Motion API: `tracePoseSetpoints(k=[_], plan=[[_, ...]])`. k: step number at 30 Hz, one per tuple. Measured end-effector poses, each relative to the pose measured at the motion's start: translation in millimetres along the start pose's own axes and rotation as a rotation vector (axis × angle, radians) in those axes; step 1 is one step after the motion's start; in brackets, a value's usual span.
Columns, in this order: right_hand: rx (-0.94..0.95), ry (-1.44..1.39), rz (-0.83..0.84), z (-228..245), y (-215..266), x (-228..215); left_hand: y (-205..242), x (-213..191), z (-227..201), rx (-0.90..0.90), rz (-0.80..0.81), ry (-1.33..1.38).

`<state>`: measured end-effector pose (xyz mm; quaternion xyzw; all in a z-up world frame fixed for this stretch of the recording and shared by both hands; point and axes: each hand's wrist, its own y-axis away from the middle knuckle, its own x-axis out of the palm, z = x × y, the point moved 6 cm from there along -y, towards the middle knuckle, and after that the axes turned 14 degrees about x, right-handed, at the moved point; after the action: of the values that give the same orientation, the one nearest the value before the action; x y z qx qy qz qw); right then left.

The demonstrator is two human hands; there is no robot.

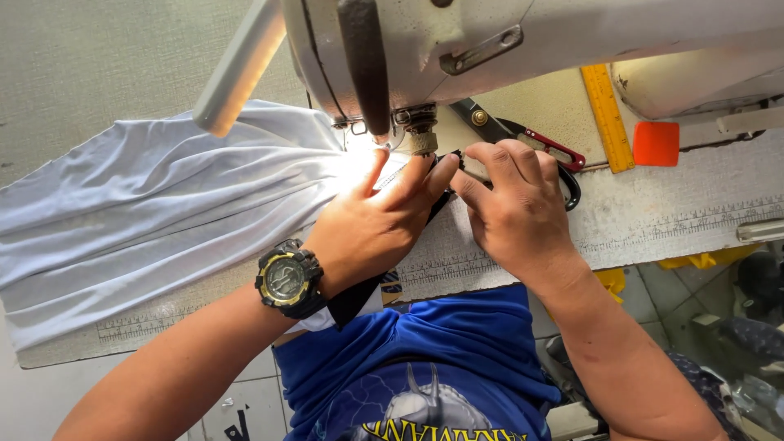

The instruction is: Attaching a zipper to a piece of fabric using an industrial sewing machine.

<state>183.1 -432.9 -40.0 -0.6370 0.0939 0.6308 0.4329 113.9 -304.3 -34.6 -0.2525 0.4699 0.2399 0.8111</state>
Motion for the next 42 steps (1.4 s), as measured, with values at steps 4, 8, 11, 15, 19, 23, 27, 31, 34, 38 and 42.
tracePoseSetpoints(k=[4,8,11,15,19,23,27,31,34,38,42], plan=[[0.001,-0.005,0.003,1,-1,-1,1,9,-4,0.049,0.094,-0.054],[-0.008,0.033,-0.023,3,-2,-3,4,3,21,-0.161,-0.240,0.390],[0.047,-0.044,-0.042,8,0,-12,9,7,27,-0.275,-0.333,0.590],[0.111,-0.128,-0.099,22,4,-26,20,5,16,-0.358,-0.327,0.572],[0.033,-0.078,-0.065,26,10,-16,45,-13,1,-0.415,-0.266,0.520],[0.044,0.098,0.058,18,21,8,78,-23,-7,-0.407,-0.265,0.488],[-0.036,-0.316,0.041,55,2,-14,90,-25,-12,-0.347,-0.330,0.517],[-0.173,-0.376,0.363,79,2,26,89,-27,-17,-0.295,-0.353,0.478],[-0.300,-0.132,0.293,64,5,43,95,-31,-17,-0.307,-0.458,0.379],[-0.151,0.203,0.152,13,-11,33,100,-35,-17,-0.306,-0.465,0.390],[-0.307,-0.019,-0.075,84,-18,16,97,-41,-20,-0.246,-0.509,0.408]])
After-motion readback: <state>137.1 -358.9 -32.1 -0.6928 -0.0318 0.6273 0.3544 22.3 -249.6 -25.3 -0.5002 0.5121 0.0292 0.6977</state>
